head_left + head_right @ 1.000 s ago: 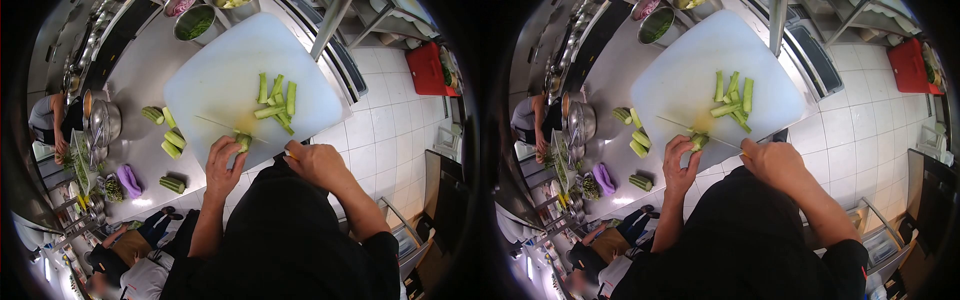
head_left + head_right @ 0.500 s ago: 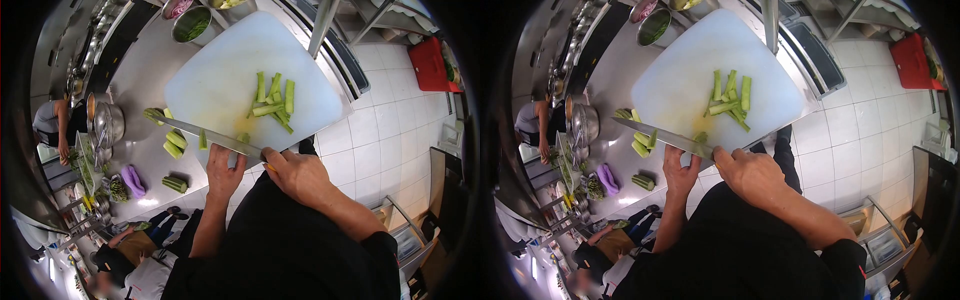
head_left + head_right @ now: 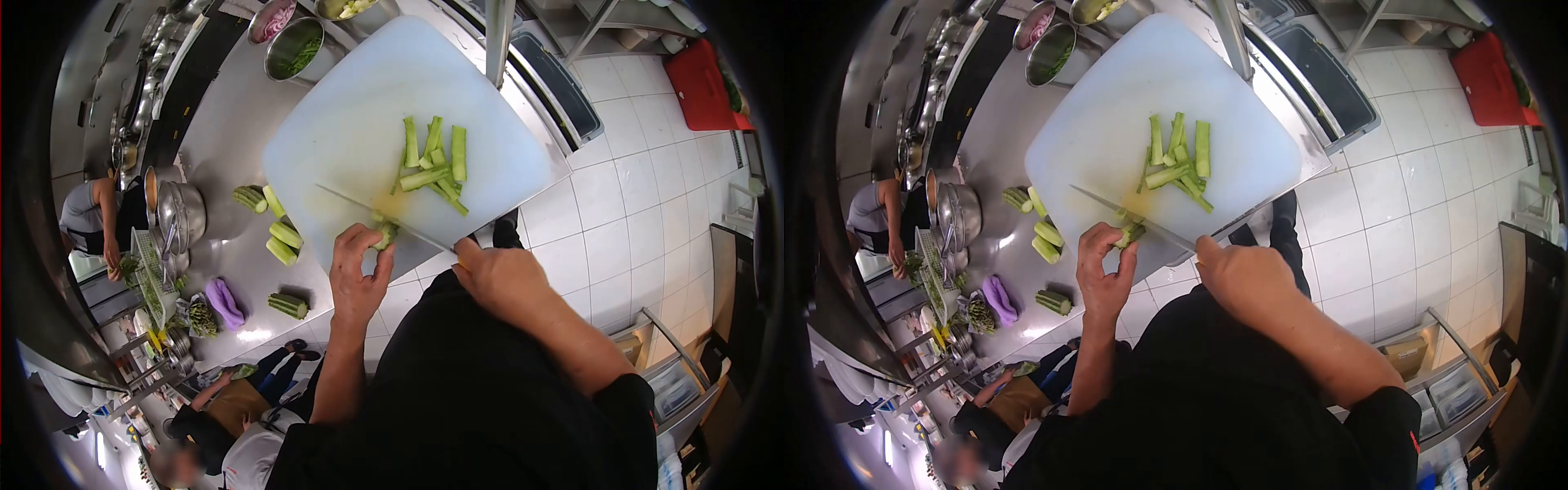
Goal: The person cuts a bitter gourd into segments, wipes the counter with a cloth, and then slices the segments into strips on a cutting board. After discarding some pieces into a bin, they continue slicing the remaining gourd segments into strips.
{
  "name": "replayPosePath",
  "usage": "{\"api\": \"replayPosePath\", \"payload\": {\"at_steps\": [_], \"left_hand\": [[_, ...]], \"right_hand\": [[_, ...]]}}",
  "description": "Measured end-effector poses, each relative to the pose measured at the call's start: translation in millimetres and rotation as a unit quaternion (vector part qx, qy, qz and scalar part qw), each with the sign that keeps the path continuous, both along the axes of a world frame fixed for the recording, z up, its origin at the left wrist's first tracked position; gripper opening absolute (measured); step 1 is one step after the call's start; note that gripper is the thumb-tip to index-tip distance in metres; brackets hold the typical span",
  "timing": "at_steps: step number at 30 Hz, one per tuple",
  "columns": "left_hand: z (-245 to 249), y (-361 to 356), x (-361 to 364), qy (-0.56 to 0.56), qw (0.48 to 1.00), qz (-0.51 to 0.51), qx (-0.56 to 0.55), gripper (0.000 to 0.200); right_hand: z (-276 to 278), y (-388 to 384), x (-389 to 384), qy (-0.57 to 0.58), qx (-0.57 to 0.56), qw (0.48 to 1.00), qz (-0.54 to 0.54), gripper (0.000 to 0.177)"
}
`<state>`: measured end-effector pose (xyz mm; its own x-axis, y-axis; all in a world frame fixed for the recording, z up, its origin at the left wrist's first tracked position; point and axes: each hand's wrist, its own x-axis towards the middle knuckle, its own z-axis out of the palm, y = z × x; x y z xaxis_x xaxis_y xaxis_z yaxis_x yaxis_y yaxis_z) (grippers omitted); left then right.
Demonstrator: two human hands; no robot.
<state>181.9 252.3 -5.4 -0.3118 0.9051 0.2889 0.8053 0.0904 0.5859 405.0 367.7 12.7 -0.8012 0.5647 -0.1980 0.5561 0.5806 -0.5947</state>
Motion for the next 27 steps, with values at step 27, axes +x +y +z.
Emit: {"api": "replayPosePath", "payload": {"at_steps": [27], "left_hand": [[4,-3,3,-0.006,1.0,-0.013,-0.016,0.038]], "right_hand": [[-5,0,-2,0.046,-0.04,0.998,0.015,0.024]]}}
